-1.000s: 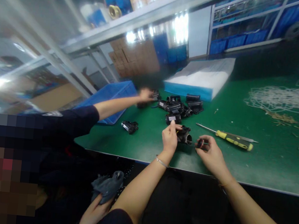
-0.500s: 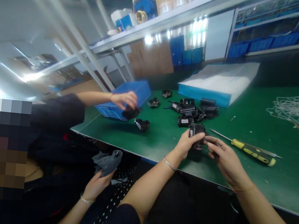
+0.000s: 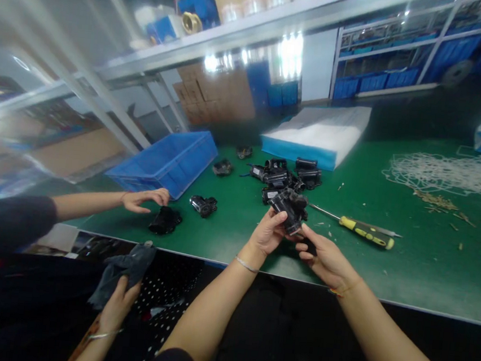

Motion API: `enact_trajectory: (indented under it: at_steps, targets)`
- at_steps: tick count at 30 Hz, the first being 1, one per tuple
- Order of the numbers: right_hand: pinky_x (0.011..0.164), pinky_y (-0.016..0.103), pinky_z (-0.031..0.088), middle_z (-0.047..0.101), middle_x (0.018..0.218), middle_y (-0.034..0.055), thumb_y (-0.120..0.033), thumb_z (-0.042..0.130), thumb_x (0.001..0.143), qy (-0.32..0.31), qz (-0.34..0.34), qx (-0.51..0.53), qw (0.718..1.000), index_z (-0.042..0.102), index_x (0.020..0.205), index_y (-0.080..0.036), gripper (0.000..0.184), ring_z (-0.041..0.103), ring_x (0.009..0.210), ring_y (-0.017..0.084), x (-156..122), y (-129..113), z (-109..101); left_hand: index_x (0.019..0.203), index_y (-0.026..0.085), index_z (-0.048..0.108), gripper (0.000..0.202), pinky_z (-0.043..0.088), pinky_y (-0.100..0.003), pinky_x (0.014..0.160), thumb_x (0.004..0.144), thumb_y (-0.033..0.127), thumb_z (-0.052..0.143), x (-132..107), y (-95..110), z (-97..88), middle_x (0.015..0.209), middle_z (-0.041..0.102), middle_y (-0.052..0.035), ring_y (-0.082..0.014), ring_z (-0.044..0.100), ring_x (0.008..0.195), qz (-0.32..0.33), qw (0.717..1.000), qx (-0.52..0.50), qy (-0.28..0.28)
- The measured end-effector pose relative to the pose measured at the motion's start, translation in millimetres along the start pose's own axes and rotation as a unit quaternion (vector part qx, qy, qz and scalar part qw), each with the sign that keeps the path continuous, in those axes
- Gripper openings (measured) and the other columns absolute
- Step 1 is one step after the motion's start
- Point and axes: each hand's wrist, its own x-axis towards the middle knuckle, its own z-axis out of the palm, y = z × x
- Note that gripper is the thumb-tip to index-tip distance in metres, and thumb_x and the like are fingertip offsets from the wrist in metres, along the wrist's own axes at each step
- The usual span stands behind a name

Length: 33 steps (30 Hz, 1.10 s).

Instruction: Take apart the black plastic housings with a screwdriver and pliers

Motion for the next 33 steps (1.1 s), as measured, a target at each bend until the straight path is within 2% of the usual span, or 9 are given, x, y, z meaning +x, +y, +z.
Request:
enact_trajectory:
  at_steps: [3,6,8,11,13,18,24,30,33]
  targets:
    - [0.045,0.018,0.033,0.063,0.087,0.0042,-0.036,0.083,0.062,0.049,-0.044,-0.016,0.998,0.069,0.093,-0.016,0.040,0.046,0.062,0.009,3,5,0,0.096,0.019,0.064,0.041,0.051,-0.030,0.078,0.061,0.030,0.082,1,-1,1.5,0.090,0.072,-0.0007,-0.0149,0.066,0.078,0.016,0.999,-0.012,-0.025]
    - [0.053,0.017,0.038,0.060,0.090,-0.0023,-0.021,0.090,0.046,0.122,-0.115,-0.023,0.986,0.061,0.098,-0.023,0.060,0.047,0.067,0.008,7,9,3,0.097,0.017,0.067,0.038,0.050,-0.029,0.084,0.063,0.025,0.081,2,-2,4.7,0.095,0.072,-0.0024,-0.0153,0.067,0.084,0.025,0.999,-0.017,-0.043]
    - [0.051,0.018,0.037,0.060,0.092,-0.0025,-0.026,0.090,0.048,0.140,-0.128,-0.023,0.982,0.058,0.099,-0.024,0.060,0.046,0.066,0.008,8,9,5,0.095,0.017,0.067,0.036,0.049,-0.028,0.086,0.062,0.023,0.081,2,-2,5.5,0.095,0.073,-0.0018,-0.0146,0.066,0.085,0.034,0.999,-0.021,-0.030]
    - [0.041,0.020,0.029,0.061,0.083,0.0026,-0.050,0.075,0.068,0.109,-0.086,-0.019,0.990,0.060,0.093,-0.020,0.042,0.044,0.056,0.009,9,9,8,0.094,0.018,0.067,0.035,0.051,-0.029,0.081,0.063,0.025,0.081,2,-3,3.3,0.091,0.073,-0.0010,-0.0146,0.067,0.079,0.027,0.999,-0.016,-0.018]
    - [0.040,0.021,0.025,0.060,0.077,0.0029,-0.055,0.068,0.073,0.091,-0.069,-0.018,0.993,0.060,0.086,-0.018,0.040,0.043,0.052,0.009,11,9,8,0.093,0.018,0.066,0.032,0.052,-0.031,0.077,0.065,0.027,0.080,3,-4,1.0,0.087,0.073,-0.0006,-0.0151,0.067,0.075,0.016,1.000,-0.009,-0.022]
    - [0.049,0.018,0.035,0.059,0.080,-0.0057,-0.032,0.088,0.052,0.124,-0.114,-0.018,0.986,0.052,0.088,-0.024,0.052,0.048,0.063,0.008,11,13,6,0.096,0.018,0.066,0.038,0.050,-0.031,0.088,0.063,0.027,0.081,5,-4,-0.1,0.094,0.072,-0.0017,-0.0163,0.067,0.086,0.032,0.999,-0.015,-0.017]
    - [0.041,0.022,0.027,0.061,0.076,0.0018,-0.059,0.064,0.075,0.073,-0.071,-0.026,0.994,0.058,0.087,-0.019,0.043,0.045,0.052,0.010,9,10,5,0.094,0.019,0.065,0.036,0.051,-0.036,0.086,0.063,0.028,0.081,3,-4,1.6,0.087,0.073,-0.0015,-0.0167,0.067,0.079,0.012,1.000,-0.016,-0.008]
    - [0.051,0.019,0.035,0.061,0.077,-0.0061,-0.032,0.090,0.047,0.108,-0.131,-0.051,0.984,0.047,0.083,-0.023,0.057,0.048,0.060,0.009,12,8,-3,0.094,0.018,0.068,0.036,0.049,-0.030,0.088,0.061,0.024,0.081,6,-6,-1.0,0.093,0.073,-0.0017,-0.0156,0.067,0.085,0.033,0.999,-0.028,-0.021]
    - [0.048,0.020,0.034,0.062,0.076,-0.0044,-0.041,0.086,0.056,0.099,-0.114,-0.046,0.988,0.049,0.084,-0.023,0.050,0.048,0.058,0.009,10,6,-2,0.097,0.018,0.067,0.039,0.049,-0.034,0.089,0.062,0.026,0.081,5,-4,-0.2,0.093,0.073,-0.0021,-0.0171,0.067,0.084,0.022,0.999,-0.022,-0.025]
